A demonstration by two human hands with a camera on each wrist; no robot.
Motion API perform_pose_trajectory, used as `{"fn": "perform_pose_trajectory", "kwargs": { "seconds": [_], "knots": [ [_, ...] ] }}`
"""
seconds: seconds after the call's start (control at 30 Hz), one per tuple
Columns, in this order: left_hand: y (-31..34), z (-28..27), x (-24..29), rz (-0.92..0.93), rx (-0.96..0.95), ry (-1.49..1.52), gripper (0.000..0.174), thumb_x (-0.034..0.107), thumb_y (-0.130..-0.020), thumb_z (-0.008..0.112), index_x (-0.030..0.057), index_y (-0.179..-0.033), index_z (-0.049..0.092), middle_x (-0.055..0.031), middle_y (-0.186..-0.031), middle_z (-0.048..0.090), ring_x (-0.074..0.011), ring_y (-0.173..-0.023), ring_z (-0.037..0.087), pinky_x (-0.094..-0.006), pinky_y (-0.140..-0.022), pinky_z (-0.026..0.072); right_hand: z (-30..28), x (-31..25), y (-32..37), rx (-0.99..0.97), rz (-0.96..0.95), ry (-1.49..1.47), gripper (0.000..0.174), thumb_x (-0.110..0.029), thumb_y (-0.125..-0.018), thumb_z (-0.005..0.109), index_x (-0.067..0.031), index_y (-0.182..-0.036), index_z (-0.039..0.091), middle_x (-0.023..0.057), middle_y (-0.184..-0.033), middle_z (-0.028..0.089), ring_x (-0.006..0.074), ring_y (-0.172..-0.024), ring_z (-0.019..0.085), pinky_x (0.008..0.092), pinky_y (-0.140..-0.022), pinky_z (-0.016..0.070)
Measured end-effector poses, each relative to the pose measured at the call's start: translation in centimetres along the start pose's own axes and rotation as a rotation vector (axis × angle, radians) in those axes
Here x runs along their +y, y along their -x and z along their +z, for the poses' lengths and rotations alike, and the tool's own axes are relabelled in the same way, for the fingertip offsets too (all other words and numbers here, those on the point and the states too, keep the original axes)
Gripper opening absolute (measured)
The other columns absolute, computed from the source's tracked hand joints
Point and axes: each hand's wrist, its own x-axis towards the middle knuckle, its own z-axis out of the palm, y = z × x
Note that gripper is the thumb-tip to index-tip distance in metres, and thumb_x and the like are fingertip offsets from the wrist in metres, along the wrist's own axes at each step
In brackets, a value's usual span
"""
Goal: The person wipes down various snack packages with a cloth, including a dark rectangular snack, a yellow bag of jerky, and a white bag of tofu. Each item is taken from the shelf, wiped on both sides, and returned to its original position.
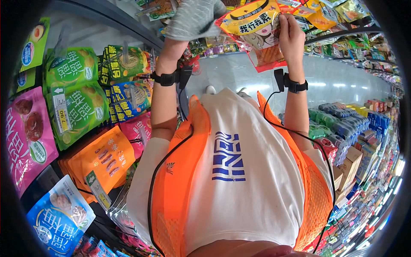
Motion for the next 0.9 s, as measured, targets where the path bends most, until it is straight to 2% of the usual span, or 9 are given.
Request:
{"fn": "perform_pose_trajectory", "kwargs": {
  "seconds": [0.03, 0.2, 0.23, 0.3, 0.43, 0.53, 0.57, 0.8, 0.9],
  "knots": [
    [0.0, 0.4, 0.8, -0.007, -0.061, -0.096, 0.067, 0.036, -0.1, 0.059, 0.0069, -0.154, 0.032, -0.0098, -0.156, 0.04, -0.0265, -0.144, 0.038, -0.0455, -0.12, 0.0297, 0.0, -0.1, 0.0, -0.032, -0.019, 0.042, 0.02, -0.024, -0.102, 0.056, -0.007, -0.101, 0.066, 0.0148, -0.069, 0.067, 0.034, -0.061, 0.067, 0.0393, -0.055, 0.0507],
    [-2.3, 5.2, 1.8, 0.18, -0.297, -0.712, 0.084, 0.025, -0.09, 0.076, 0.0014, -0.155, 0.028, -0.0117, -0.153, 0.044, -0.0224, -0.139, 0.044, -0.0377, -0.117, 0.0346, 0.5, -2.9, 0.3, -0.176, -0.217, 0.147, 0.013, -0.024, -0.099, 0.058, -0.0145, -0.105, 0.064, 0.0121, -0.069, 0.066, 0.0366, -0.063, 0.065, 0.0451, -0.052, 0.0495],
    [-2.9, 6.9, 1.8, 0.24, -0.24, -0.811, 0.079, 0.024, -0.087, 0.08, -0.0025, -0.149, 0.038, -0.0131, -0.14, 0.057, -0.0189, -0.127, 0.056, -0.0351, -0.108, 0.0426, 0.7, -3.4, 0.4, -0.204, -0.304, 0.166, 0.012, -0.024, -0.099, 0.058, -0.0151, -0.105, 0.064, 0.0121, -0.068, 0.066, 0.0365, -0.063, 0.065, 0.0451, -0.052, 0.0494],
    [-3.7, 9.1, 2.9, 0.221, -0.178, -0.905, 0.068, 0.017, -0.09, 0.075, -0.0046, -0.146, 0.042, -0.0203, -0.14, 0.056, -0.0305, -0.128, 0.055, -0.0391, -0.104, 0.0451, 1.1, -4.0, 0.6, -0.246, -0.446, 0.142, 0.011, -0.025, -0.098, 0.059, -0.0175, -0.105, 0.064, 0.0115, -0.069, 0.065, 0.035, -0.062, 0.065, 0.0447, -0.052, 0.0495],
    [-4.5, 9.0, 2.1, 0.01, -0.168, -0.869, 0.066, 0.015, -0.091, 0.073, -0.0061, -0.146, 0.042, -0.0238, -0.139, 0.056, -0.0331, -0.125, 0.057, -0.0389, -0.103, 0.0465, 1.1, -3.9, 0.7, -0.245, -0.338, 0.17, 0.011, -0.024, -0.097, 0.06, -0.0172, -0.103, 0.066, 0.0093, -0.072, 0.068, 0.0334, -0.064, 0.066, 0.0433, -0.052, 0.0506],
    [-4.1, 6.2, -0.3, -0.023, -0.101, -0.977, 0.062, 0.023, -0.087, 0.079, -0.0022, -0.138, 0.053, -0.0128, -0.118, 0.071, -0.0147, -0.108, 0.066, -0.0332, -0.094, 0.0505, 0.5, -4.1, 0.9, -0.222, -0.25, 0.096, 0.014, -0.017, -0.098, 0.06, -0.0099, -0.108, 0.067, 0.0173, -0.07, 0.064, 0.0371, -0.065, 0.065, 0.0422, -0.057, 0.05],
    [-3.6, 5.5, -1.7, 0.126, 0.004, -0.964, 0.046, 0.022, -0.088, 0.078, -0.0012, -0.125, 0.063, -0.0113, -0.1, 0.075, -0.0147, -0.092, 0.071, -0.032, -0.083, 0.0533, 0.4, -3.8, 0.8, -0.203, -0.236, 0.106, 0.014, -0.019, -0.099, 0.06, -0.0086, -0.106, 0.068, 0.0152, -0.068, 0.064, 0.034, -0.062, 0.065, 0.0392, -0.055, 0.0495],
    [-0.5, 4.8, -1.9, -0.037, 0.082, -0.943, 0.033, 0.024, -0.092, 0.074, -0.0014, -0.111, 0.069, -0.0079, -0.09, 0.074, -0.0108, -0.08, 0.064, -0.03, -0.075, 0.0513, -0.1, -1.7, -0.1, -0.06, -0.078, 0.057, 0.015, -0.02, -0.098, 0.06, -0.0102, -0.104, 0.069, 0.0124, -0.072, 0.068, 0.0345, -0.064, 0.066, 0.0397, -0.053, 0.05],
    [0.5, 2.9, -4.0, 0.007, 0.18, -0.868, 0.031, 0.026, -0.094, 0.072, -0.0013, -0.109, 0.069, -0.0029, -0.083, 0.072, -0.012, -0.072, 0.062, -0.0294, -0.07, 0.0499, -0.7, -1.4, -0.6, 0.071, 0.021, -0.083, 0.021, -0.021, -0.102, 0.058, -0.0022, -0.1, 0.068, 0.0107, -0.067, 0.066, 0.0173, -0.057, 0.063, 0.0312, -0.054, 0.0476]
  ]
}}
